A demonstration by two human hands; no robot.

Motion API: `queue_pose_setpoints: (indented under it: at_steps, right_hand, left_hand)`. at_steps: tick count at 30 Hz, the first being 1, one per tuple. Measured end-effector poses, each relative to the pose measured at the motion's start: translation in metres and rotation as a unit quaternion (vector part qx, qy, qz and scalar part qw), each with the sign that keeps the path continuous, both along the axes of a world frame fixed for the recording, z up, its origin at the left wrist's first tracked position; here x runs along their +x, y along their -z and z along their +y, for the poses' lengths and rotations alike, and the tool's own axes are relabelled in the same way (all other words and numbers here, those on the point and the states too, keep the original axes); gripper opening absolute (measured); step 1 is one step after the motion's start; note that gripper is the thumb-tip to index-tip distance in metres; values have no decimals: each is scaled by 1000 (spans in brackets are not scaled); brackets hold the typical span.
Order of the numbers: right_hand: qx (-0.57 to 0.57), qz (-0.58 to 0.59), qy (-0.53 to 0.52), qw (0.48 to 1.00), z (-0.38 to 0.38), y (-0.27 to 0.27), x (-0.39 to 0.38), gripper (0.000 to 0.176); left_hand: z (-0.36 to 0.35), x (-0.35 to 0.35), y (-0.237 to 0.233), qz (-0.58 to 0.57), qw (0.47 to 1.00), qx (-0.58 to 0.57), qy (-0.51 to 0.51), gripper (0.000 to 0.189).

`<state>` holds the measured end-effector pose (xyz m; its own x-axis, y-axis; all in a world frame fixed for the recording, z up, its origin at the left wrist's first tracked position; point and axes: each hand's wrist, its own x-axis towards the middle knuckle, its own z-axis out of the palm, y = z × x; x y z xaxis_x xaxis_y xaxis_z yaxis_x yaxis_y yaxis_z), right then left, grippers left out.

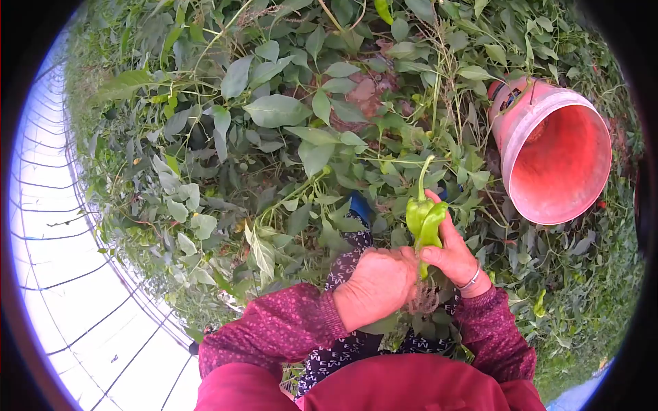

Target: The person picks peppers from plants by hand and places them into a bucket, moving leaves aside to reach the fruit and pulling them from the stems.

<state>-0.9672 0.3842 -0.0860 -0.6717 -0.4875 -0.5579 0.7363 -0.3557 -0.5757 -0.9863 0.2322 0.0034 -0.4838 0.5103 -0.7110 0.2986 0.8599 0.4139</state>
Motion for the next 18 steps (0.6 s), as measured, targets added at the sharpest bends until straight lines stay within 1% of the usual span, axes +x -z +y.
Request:
queue_pose_setpoints:
  at_steps: [1, 3, 4, 5, 6, 7, 8, 9, 10, 11, 12, 13, 14, 16, 18]
  right_hand:
    - [4, -11, 4, 1000, -3, 1, -2, 93]
    - [-38, -72, 30, 996, -4, 5, -1, 90]
    - [-58, -101, 44, 992, -7, 10, 0, 89]
    - [-25, -98, 38, 994, -12, 16, 3, 94]
    - [-32, -108, 28, 993, -18, 20, 8, 94]
    - [-39, -116, 19, 992, -24, 25, 12, 94]
    - [-46, -120, 12, 992, -31, 29, 14, 94]
    - [-58, -126, -12, 990, -39, 32, 16, 96]
    - [-73, -127, -31, 989, -49, 31, 17, 93]
    - [-87, -128, -50, 987, -60, 29, 16, 90]
    - [-100, -127, -70, 984, -70, 28, 16, 88]
    - [-101, -133, -109, 980, -79, 27, 15, 86]
    - [-104, -114, -134, 979, -89, 31, 19, 86]
    - [-104, -110, -172, 973, -105, 37, 23, 87]
    - [-95, -107, -202, 969, -112, 47, 24, 87]
  left_hand:
    - [-6, -4, 5, -12, 999, 39, -8, 42]
    - [-26, -17, 16, -41, 992, 121, -21, 40]
    - [-40, -32, 18, -78, 984, 147, -62, 37]
    - [-57, -50, 17, -117, 972, 172, -106, 34]
    - [-79, -67, 13, -139, 957, 150, -206, 26]
    - [-109, -73, 24, -95, 936, 171, -293, 25]
    - [-144, -77, 39, -55, 901, 167, -397, 17]
    - [-187, -83, 57, -25, 875, 135, -464, 13]
    - [-244, -80, 84, 52, 881, 95, -461, 11]
    - [-290, -82, 94, 121, 915, -50, -382, 13]
    - [-336, -76, 105, 196, 922, -174, -284, 16]
    - [-380, -69, 113, 171, 922, -265, -223, 19]
    - [-418, -60, 117, 143, 911, -353, -159, 21]
    - [-465, -33, 112, 94, 903, -418, -42, 26]
    - [-493, -5, 108, 42, 915, -400, 41, 28]
